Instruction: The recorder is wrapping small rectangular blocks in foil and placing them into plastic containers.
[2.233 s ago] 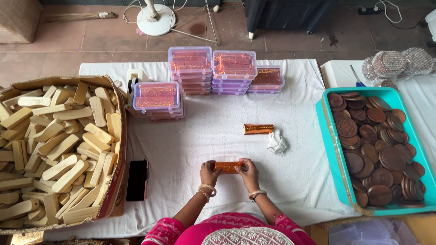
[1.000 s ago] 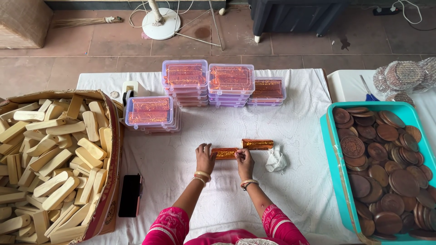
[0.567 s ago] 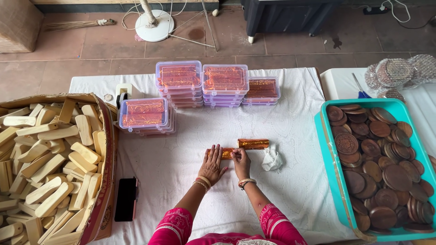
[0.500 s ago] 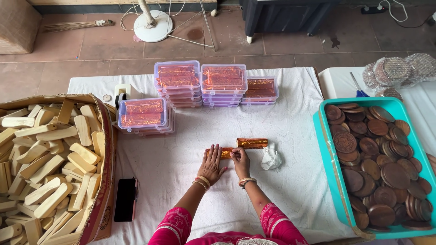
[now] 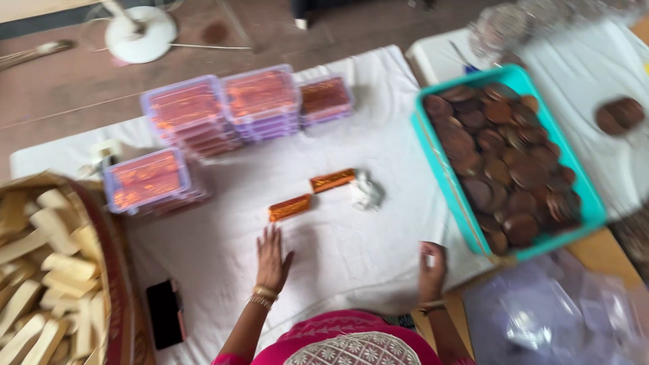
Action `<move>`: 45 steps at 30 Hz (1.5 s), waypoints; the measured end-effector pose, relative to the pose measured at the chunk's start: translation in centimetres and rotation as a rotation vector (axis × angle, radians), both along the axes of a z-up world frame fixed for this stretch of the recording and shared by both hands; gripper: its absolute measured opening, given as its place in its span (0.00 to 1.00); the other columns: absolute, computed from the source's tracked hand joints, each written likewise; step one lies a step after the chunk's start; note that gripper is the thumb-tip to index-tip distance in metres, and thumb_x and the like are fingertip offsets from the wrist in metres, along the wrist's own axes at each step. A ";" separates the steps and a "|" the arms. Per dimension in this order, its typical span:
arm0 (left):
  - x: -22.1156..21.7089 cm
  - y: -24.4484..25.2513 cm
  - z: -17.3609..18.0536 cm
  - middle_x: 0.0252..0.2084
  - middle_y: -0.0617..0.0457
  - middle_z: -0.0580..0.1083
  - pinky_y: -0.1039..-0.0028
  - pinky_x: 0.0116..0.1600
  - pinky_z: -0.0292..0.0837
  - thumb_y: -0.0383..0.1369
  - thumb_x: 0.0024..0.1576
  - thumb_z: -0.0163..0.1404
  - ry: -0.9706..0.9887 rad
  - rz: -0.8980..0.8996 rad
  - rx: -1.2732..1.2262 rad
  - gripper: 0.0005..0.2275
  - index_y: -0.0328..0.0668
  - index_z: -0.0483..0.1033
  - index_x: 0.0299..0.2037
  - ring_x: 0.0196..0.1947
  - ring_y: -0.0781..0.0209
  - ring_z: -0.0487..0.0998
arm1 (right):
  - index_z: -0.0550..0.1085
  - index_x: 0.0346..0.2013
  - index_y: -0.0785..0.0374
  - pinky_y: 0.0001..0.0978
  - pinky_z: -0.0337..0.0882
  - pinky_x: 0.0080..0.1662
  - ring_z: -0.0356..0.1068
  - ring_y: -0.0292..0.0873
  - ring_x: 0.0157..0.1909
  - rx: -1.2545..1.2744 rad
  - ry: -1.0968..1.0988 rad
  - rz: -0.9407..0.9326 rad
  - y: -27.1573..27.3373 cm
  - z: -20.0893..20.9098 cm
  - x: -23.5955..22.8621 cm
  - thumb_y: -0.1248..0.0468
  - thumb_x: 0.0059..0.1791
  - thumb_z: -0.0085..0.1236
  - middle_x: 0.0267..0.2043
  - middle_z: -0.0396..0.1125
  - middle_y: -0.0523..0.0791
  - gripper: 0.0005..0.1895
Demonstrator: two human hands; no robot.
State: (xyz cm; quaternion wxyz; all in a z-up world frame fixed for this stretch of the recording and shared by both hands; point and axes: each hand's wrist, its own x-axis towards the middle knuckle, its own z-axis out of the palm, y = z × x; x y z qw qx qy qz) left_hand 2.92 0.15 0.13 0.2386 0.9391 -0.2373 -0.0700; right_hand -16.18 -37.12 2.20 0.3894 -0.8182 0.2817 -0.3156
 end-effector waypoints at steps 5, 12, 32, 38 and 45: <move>-4.6 2.9 -0.4 0.75 0.44 0.51 0.51 0.77 0.38 0.38 0.58 0.49 -0.054 -0.006 -0.073 0.31 0.38 0.53 0.71 0.77 0.44 0.44 | 0.73 0.52 0.63 0.36 0.67 0.56 0.66 0.45 0.55 -0.105 0.052 -0.547 -7.4 -1.5 -13.9 0.53 0.61 0.53 0.52 0.67 0.49 0.16; -3.8 4.5 0.4 0.73 0.45 0.56 0.52 0.75 0.46 0.34 0.56 0.52 -0.070 0.034 -0.046 0.28 0.41 0.59 0.67 0.75 0.44 0.48 | 0.69 0.67 0.68 0.47 0.70 0.50 0.63 0.62 0.55 -0.110 0.533 -0.754 -15.6 -14.5 -26.8 0.48 0.61 0.59 0.58 0.58 0.63 0.30; -6.6 8.4 0.8 0.68 0.51 0.64 0.55 0.71 0.59 0.27 0.55 0.53 0.051 0.287 -0.121 0.17 0.50 0.73 0.55 0.72 0.45 0.57 | 0.54 0.73 0.62 0.51 0.74 0.51 0.74 0.65 0.51 0.603 0.520 -0.768 -15.9 -17.7 -17.9 0.51 0.45 0.62 0.59 0.68 0.66 0.46; -6.5 7.5 1.6 0.65 0.52 0.67 0.56 0.70 0.63 0.26 0.55 0.52 0.061 0.257 -0.125 0.15 0.51 0.76 0.53 0.70 0.46 0.60 | 0.41 0.75 0.60 0.51 0.65 0.60 0.67 0.69 0.57 0.462 0.750 -0.728 -17.1 -19.2 -17.7 0.52 0.41 0.72 0.60 0.62 0.69 0.60; -5.6 6.0 2.7 0.62 0.52 0.69 0.58 0.69 0.65 0.26 0.56 0.52 0.055 0.215 -0.156 0.13 0.51 0.78 0.50 0.67 0.47 0.62 | 0.49 0.75 0.36 0.67 0.72 0.54 0.67 0.72 0.60 0.386 0.912 -0.744 -13.5 -11.6 -14.0 0.58 0.45 0.66 0.68 0.53 0.62 0.50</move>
